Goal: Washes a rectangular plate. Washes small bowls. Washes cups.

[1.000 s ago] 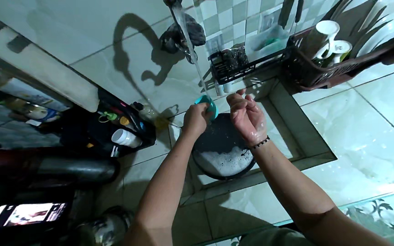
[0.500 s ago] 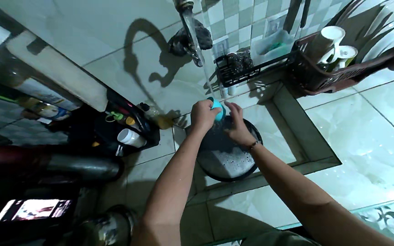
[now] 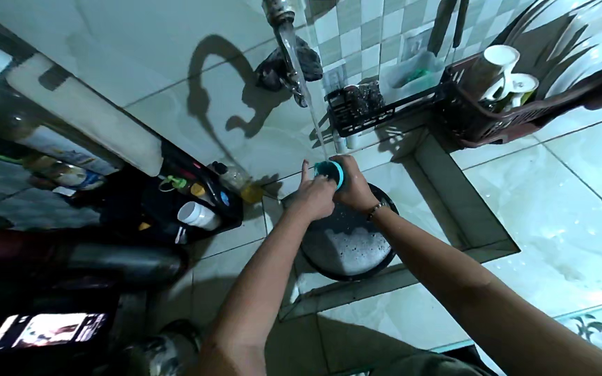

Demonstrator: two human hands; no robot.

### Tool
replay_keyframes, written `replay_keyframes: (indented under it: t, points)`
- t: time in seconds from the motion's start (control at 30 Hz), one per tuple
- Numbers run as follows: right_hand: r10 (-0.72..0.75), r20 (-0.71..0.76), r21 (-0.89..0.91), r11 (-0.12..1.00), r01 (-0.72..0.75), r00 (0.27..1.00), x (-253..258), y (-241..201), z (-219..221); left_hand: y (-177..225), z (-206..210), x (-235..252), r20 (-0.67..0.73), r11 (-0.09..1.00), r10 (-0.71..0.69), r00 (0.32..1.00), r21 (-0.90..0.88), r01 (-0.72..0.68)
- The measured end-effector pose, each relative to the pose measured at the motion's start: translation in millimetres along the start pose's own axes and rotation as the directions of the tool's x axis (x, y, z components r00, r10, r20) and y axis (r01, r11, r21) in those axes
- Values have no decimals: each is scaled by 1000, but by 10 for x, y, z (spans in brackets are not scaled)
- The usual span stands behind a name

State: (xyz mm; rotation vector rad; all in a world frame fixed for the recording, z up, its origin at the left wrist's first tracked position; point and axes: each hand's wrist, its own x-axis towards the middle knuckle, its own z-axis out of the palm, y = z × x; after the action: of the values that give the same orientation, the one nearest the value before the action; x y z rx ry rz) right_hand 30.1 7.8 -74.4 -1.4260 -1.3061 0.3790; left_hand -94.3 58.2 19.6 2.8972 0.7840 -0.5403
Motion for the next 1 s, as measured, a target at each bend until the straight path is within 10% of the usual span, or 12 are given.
replay_keyframes:
  t: [0.23, 0.47, 0.57, 0.77, 1.0]
  points:
    - [61, 35, 136, 989, -65, 998, -35, 88, -18, 66, 125, 144, -73, 678, -67, 995, -735, -8]
    - [228, 93, 160, 958, -240, 969, -222, -26, -25, 18, -41, 56, 2, 997, 69, 998, -22, -69]
    - [302, 64, 102, 946, -307, 951, -210, 126, -36, -65, -1, 110, -189, 982, 37, 981, -175, -70]
    - [511, 21, 103, 854, -511, 859, -198, 500, -341, -65, -33, 184, -174, 559, -273, 946, -829, 9]
    - [827, -67, 302, 550, -779, 558, 139, 790, -1045, 69, 13, 212, -43, 159, -375, 926, -987, 18]
